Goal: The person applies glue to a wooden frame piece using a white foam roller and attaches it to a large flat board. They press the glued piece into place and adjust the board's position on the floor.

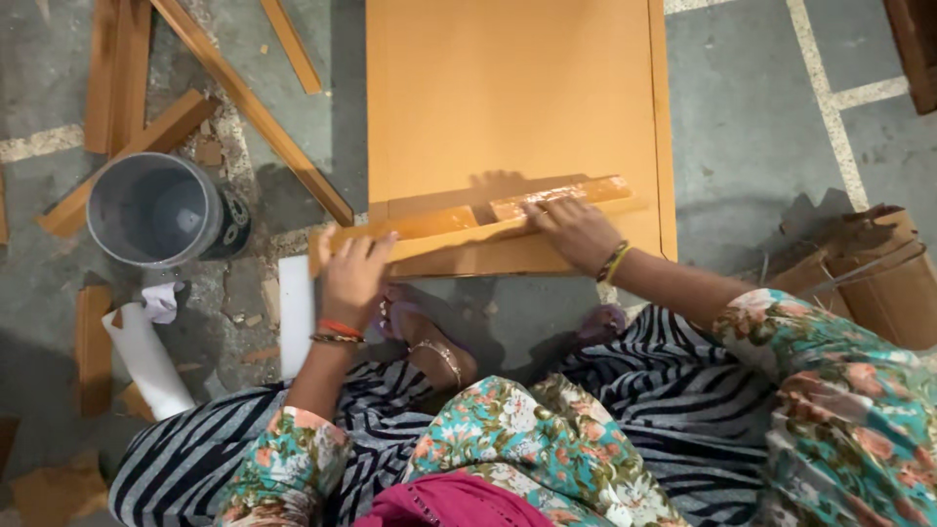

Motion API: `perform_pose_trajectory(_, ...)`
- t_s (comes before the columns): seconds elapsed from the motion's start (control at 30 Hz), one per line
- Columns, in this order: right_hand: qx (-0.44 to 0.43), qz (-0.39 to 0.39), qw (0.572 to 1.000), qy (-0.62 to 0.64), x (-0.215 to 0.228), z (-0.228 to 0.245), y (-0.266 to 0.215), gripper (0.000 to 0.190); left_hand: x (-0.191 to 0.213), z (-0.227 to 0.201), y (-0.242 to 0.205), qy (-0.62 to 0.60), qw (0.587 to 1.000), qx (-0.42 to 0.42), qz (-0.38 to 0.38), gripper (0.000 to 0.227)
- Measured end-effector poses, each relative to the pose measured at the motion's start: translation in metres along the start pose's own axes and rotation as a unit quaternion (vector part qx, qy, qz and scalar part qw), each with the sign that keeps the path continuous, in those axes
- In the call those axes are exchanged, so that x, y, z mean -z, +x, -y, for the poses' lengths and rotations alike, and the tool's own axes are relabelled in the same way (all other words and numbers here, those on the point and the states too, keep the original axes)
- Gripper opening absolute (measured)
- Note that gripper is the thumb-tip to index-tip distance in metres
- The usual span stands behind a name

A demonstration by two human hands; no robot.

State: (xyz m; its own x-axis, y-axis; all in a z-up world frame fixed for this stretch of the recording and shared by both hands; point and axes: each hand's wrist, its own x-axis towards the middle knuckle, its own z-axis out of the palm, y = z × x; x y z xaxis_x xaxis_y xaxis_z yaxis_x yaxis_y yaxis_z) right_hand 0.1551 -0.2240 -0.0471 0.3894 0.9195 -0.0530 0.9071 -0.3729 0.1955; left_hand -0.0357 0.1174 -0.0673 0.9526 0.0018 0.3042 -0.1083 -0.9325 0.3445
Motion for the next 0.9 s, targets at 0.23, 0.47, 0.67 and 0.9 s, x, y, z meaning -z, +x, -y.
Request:
perform_pose_trajectory(0.23, 0.031, 0.022, 0.998, 0.045, -0.018, -0.04, -0.034, 0.054, -0.015, 0.018, -0.007, 0.021, 1.0, 0.014, -0.013, 0.036)
perform_pose_trajectory(0.47, -0.034, 0.081, 0.973, 0.212, -0.022, -0.047, -0.023, 0.111, -0.022, -0.006, 0.017, -0.081, 0.994, 0.0, 0.073, 0.086)
perform_pose_trajectory(0.67, -0.135, 0.013, 0.926, 0.352, -0.076, -0.002, 0.039, 0.086, -0.078, -0.032, 0.087, -0.072, 0.98, -0.06, 0.176, 0.128)
perform_pose_trajectory(0.9, -0.223, -0.121, 0.929, 0.268, -0.072, 0.044, 0.064, 0.059, -0.091, -0.045, 0.086, -0.038, 0.992, -0.057, 0.105, 0.115)
